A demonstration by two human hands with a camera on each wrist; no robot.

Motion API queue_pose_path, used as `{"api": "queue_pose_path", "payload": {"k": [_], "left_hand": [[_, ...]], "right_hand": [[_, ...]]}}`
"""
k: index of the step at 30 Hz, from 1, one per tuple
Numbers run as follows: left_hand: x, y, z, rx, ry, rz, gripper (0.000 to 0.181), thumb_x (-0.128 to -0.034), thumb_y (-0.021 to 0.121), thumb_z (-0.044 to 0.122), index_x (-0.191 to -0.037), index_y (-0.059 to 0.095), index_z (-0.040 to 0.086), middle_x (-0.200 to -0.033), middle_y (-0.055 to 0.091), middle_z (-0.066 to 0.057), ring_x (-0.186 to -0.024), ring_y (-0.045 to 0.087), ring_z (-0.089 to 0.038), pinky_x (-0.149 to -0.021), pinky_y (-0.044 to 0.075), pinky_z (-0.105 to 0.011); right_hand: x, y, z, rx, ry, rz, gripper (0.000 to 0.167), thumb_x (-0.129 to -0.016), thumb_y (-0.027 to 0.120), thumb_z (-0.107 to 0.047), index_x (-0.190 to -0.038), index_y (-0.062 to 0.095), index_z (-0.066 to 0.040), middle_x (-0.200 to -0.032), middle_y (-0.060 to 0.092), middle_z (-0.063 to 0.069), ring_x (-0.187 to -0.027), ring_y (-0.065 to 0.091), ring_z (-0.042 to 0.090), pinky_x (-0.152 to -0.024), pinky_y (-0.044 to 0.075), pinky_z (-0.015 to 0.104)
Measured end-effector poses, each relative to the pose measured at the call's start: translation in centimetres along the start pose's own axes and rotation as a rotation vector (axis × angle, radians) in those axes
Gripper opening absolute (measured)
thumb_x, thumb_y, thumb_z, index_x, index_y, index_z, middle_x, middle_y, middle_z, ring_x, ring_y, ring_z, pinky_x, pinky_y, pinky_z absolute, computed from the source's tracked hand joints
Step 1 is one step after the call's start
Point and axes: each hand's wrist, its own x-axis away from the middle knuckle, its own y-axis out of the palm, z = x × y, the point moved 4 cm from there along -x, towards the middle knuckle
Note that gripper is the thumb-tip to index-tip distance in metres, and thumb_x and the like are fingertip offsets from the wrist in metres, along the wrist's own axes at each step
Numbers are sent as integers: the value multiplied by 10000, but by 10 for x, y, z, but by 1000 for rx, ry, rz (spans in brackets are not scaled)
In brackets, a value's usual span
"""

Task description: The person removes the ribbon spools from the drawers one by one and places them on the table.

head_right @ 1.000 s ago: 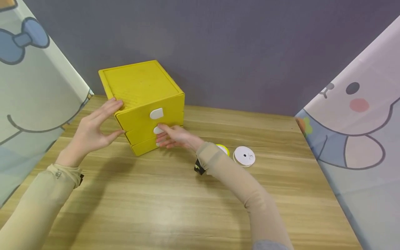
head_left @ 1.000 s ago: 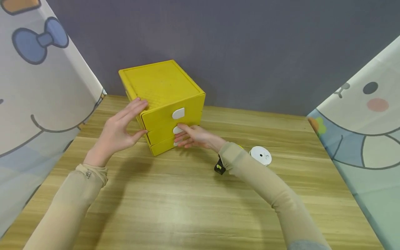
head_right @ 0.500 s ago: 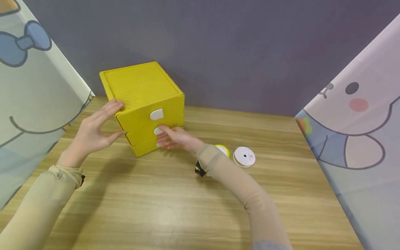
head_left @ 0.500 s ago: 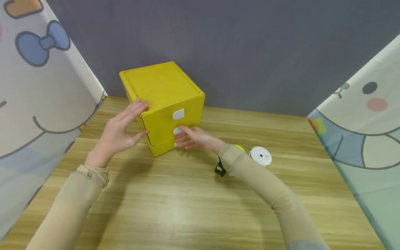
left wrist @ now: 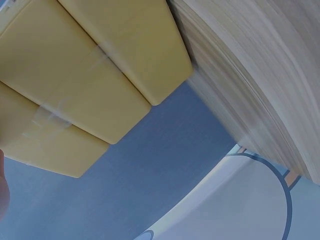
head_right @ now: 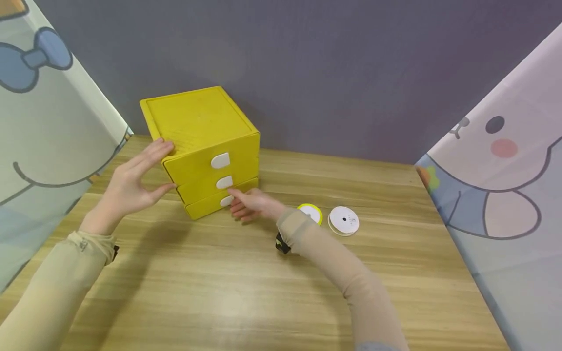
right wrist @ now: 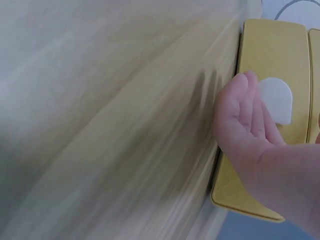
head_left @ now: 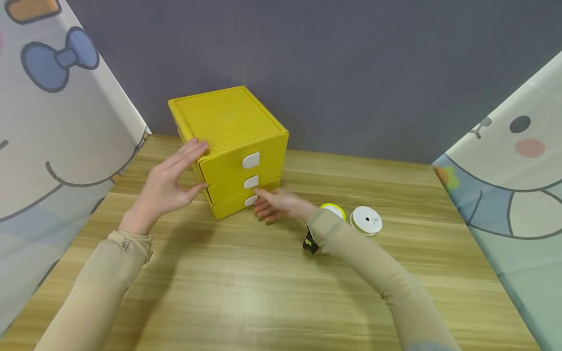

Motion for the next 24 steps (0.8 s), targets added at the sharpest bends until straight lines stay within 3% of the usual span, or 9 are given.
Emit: {"api": "queue_pose_path", "payload": {"k": [5,11,14,24], "left_hand": [[1,0,0,10,-13,-25,808,-642,806,19,-1386,488,35,-1438,503,-133,-1414,383,-147,-1061,388,-111],[1,0,0,2,-23,-41,791,-659,800,40,-1385,487,32,-1439,500,-134,-1416,378,-139,-993,481,-228],[1,0,0,6,-27,-48,788,-664,798,39,-1387,486,35,-1442,499,-129,-1418,374,-131,-1029,447,-184],[0,-1,1,1,-17,-26,805,-642,812,26,-1381,494,34,-1433,506,-139,-1416,379,-140,-941,507,-317]], "right_hand": [[-6,8,3,-28,26,4,587,-962,483,-467,-1250,572,37,-1068,665,128,-856,653,164,-745,610,299],[-11,13,9,-81,49,-3,564,-969,505,-415,-1274,535,58,-950,631,101,-787,638,164,-664,611,275],[-13,14,12,-86,52,-1,546,-970,511,-409,-1274,531,44,-901,621,83,-752,635,159,-631,605,262],[-11,14,12,-137,43,-36,498,-975,517,-363,-1279,520,31,-885,601,105,-739,630,193,-763,628,363]]}}
